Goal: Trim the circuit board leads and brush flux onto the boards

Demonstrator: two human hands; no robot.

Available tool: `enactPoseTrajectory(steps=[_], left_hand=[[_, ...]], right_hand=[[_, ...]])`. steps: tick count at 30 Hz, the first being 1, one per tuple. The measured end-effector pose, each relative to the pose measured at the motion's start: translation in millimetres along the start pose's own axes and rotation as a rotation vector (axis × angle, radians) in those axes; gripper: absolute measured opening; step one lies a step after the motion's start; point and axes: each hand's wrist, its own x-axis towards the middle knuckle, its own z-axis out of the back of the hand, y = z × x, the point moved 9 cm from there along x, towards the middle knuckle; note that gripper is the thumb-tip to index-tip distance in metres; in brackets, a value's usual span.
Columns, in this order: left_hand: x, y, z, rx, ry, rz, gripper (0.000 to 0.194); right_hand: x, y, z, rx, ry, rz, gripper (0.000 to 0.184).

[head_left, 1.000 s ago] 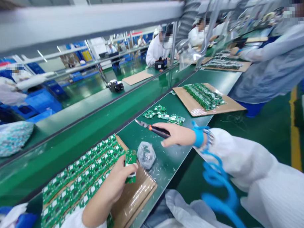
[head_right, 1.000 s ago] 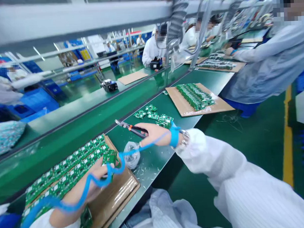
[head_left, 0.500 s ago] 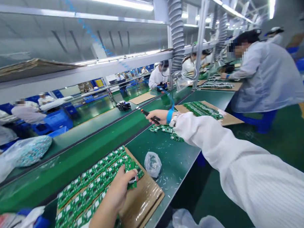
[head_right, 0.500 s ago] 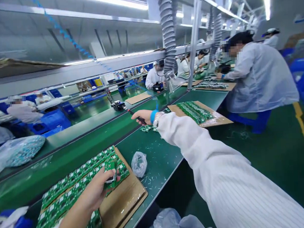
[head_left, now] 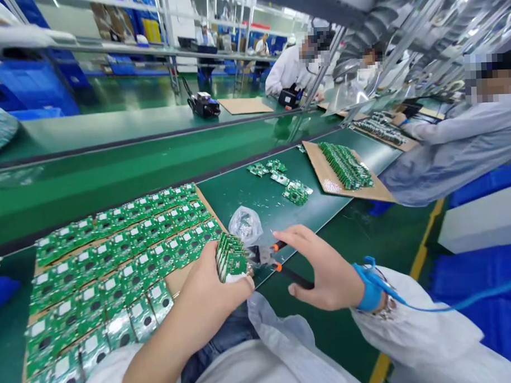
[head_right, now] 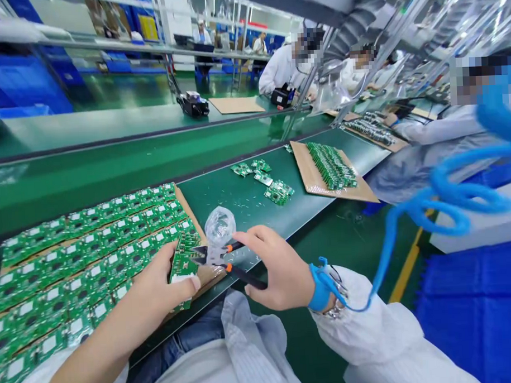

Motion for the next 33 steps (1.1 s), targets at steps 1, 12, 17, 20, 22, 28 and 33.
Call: enactPoseTrajectory(steps=[1, 12, 17, 20, 22, 28, 33], left_hand=[[1.0, 0.1, -6.2, 0.05, 0.042, 0.006, 0.033], [25.6, 6.7, -15.7, 0.324, 0.025, 0.074, 0.033], [34.1, 12.7, -15.7, 0.385, -0.01, 0.145, 0.038], [36.4, 12.5, -15.7, 0.412, -0.022, 0.158, 0.037], [37.4, 11.9, -15.8, 0.41, -0.027, 0.164, 0.038], [39.1, 13.0, -15.9, 0.399, -0.044, 0.179, 0.039], [41.1, 15.0, -21.9, 0.404, -0.023, 0.188, 0.036]], right_hand=[[0.8, 0.3, -1.0, -0.041, -0.017, 0.007, 0.075], [14.1, -18.1, -1.8, -0.265, -0.054, 0.008, 0.06], [14.4, -27.8, -4.7, -0.271, -0.044, -0.014, 0.054], [12.6, -32.1, -4.1, -0.263, -0.051, -0.021, 0.052], [11.5, -34.6, -4.3, -0.25, -0.05, -0.029, 0.051], [11.0, -36.5, -4.0, -0.252, -0.065, -0.024, 0.047], [9.2, -36.8, -3.3, -0.257, -0.076, -0.02, 0.04]])
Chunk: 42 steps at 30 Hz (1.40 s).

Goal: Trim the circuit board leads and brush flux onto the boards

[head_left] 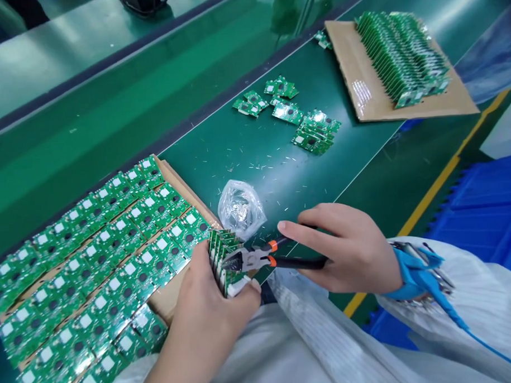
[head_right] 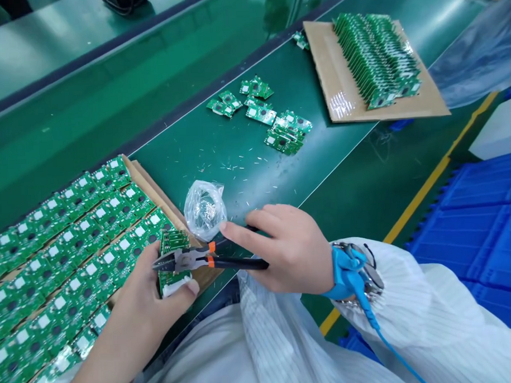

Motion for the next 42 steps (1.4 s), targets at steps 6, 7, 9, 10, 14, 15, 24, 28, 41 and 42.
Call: enactPoseTrajectory(steps=[6, 7, 9, 10, 14, 15, 24, 28, 41, 42], left_hand=[[4.1, -5.0, -18.5, -0.16, 0.216, 0.035, 0.036], [3.8, -5.1, -23.7, -0.213, 0.277, 0.045, 0.037], [2.2, -1.7, -33.3, -0.32, 0.378, 0.096, 0.041], [0.7, 2.9, -37.9, -0.362, 0.417, 0.15, 0.04], [-9.2, 26.8, -51.7, -0.437, 0.502, 0.432, 0.021], [-11.2, 30.8, -52.4, -0.431, 0.504, 0.478, 0.019], [-8.7, 27.1, -25.5, -0.464, 0.384, 0.189, 0.046], [-15.1, 23.9, -14.1, -0.438, 0.304, 0.125, 0.072], [-30.6, -1.6, -9.3, -0.216, 0.295, -0.055, 0.066], [-31.4, -0.5, -10.0, -0.222, 0.304, -0.046, 0.066]], right_hand=[[-8.7, -8.0, -3.1, 0.061, 0.126, -0.085, 0.043], [-9.7, -9.6, -4.0, 0.094, 0.169, -0.106, 0.044], [-11.0, -13.0, -6.8, 0.177, 0.274, -0.157, 0.046], [-11.2, -14.5, -8.3, 0.217, 0.329, -0.183, 0.046], [-8.6, -18.7, -11.0, 0.299, 0.495, -0.238, 0.039], [-7.0, -19.3, -9.9, 0.305, 0.511, -0.233, 0.037], [-7.7, -28.8, 12.7, 0.233, 0.301, -0.174, 0.063], [-11.0, -16.2, 19.1, 0.031, 0.168, -0.049, 0.058], [2.4, 10.8, 29.4, -0.128, 0.145, 0.092, 0.037], [2.5, 11.0, 29.8, -0.143, 0.151, 0.103, 0.038]])
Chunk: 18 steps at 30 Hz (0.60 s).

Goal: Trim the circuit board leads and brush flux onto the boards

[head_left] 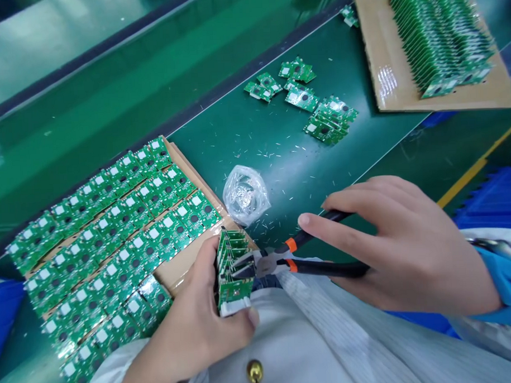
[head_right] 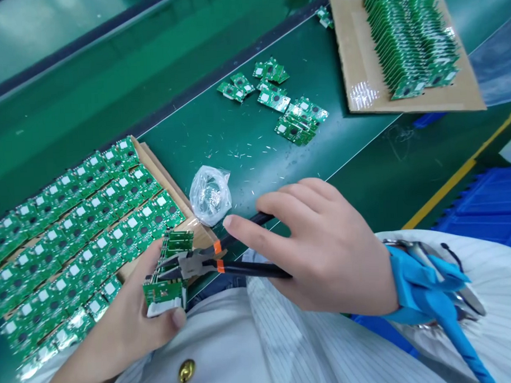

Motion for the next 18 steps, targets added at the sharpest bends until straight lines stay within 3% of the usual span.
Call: enactPoseTrajectory(steps=[6, 13, 18], left_hand=[[-2.6, 3.8, -2.1, -0.018, 0.009, 0.044, 0.07], [-1.4, 2.7, 2.3, 0.113, -0.008, 0.003, 0.062], [-0.7, 2.4, -1.8, 0.13, 0.054, 0.006, 0.058]], right_hand=[[5.3, 6.0, 8.9, -0.071, -0.025, 0.108, 0.04], [12.3, 8.1, 9.7, -0.089, 0.001, 0.112, 0.034], [13.0, 12.6, 12.9, -0.139, -0.001, 0.182, 0.03]])
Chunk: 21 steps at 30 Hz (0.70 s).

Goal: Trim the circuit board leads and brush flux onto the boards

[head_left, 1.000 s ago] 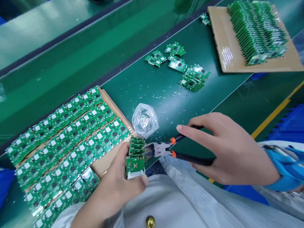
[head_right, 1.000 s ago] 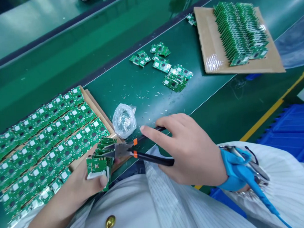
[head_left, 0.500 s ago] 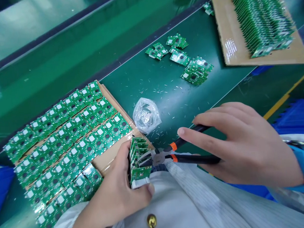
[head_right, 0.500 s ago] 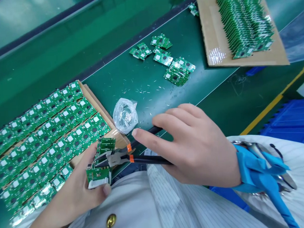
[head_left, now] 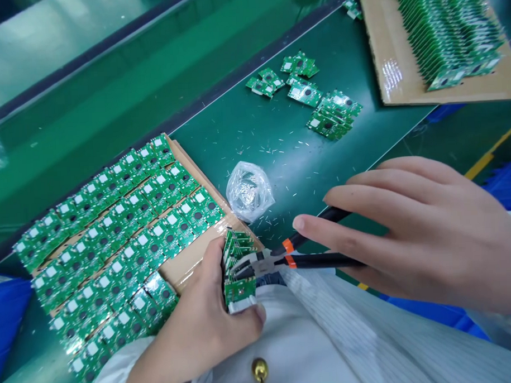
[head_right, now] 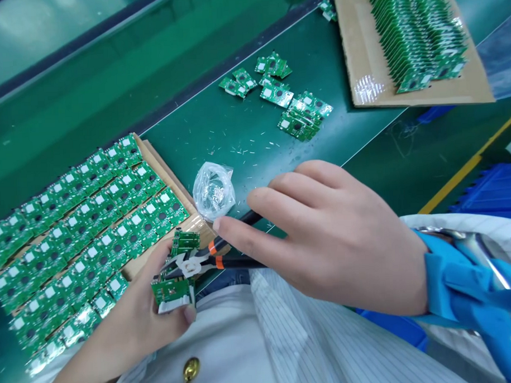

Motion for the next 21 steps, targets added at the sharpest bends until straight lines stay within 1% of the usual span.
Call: enactPoseTrajectory(steps=[4, 8, 13, 17, 21], left_hand=[[-0.4, -2.0, 0.8, 0.06, 0.022, 0.009, 0.058], [0.4, 0.3, -1.5, 0.121, 0.068, 0.072, 0.065], [3.1, 1.6, -2.9, 0.152, 0.069, 0.125, 0.064], [4.1, -1.8, -2.2, 0.212, 0.067, 0.104, 0.067], [4.3, -5.2, -2.9, 0.207, 0.085, 0.086, 0.064]], right_hand=[[-1.2, -0.5, 1.7, 0.005, 0.026, 0.0, 0.028], [-1.5, 1.3, 1.7, 0.018, 0.045, 0.002, 0.029], [1.8, 0.4, -1.6, 0.037, 0.04, -0.033, 0.03], [2.2, -0.2, -4.4, 0.054, 0.041, -0.023, 0.033], [0.0, -5.5, -12.6, 0.129, 0.126, -0.061, 0.039]])
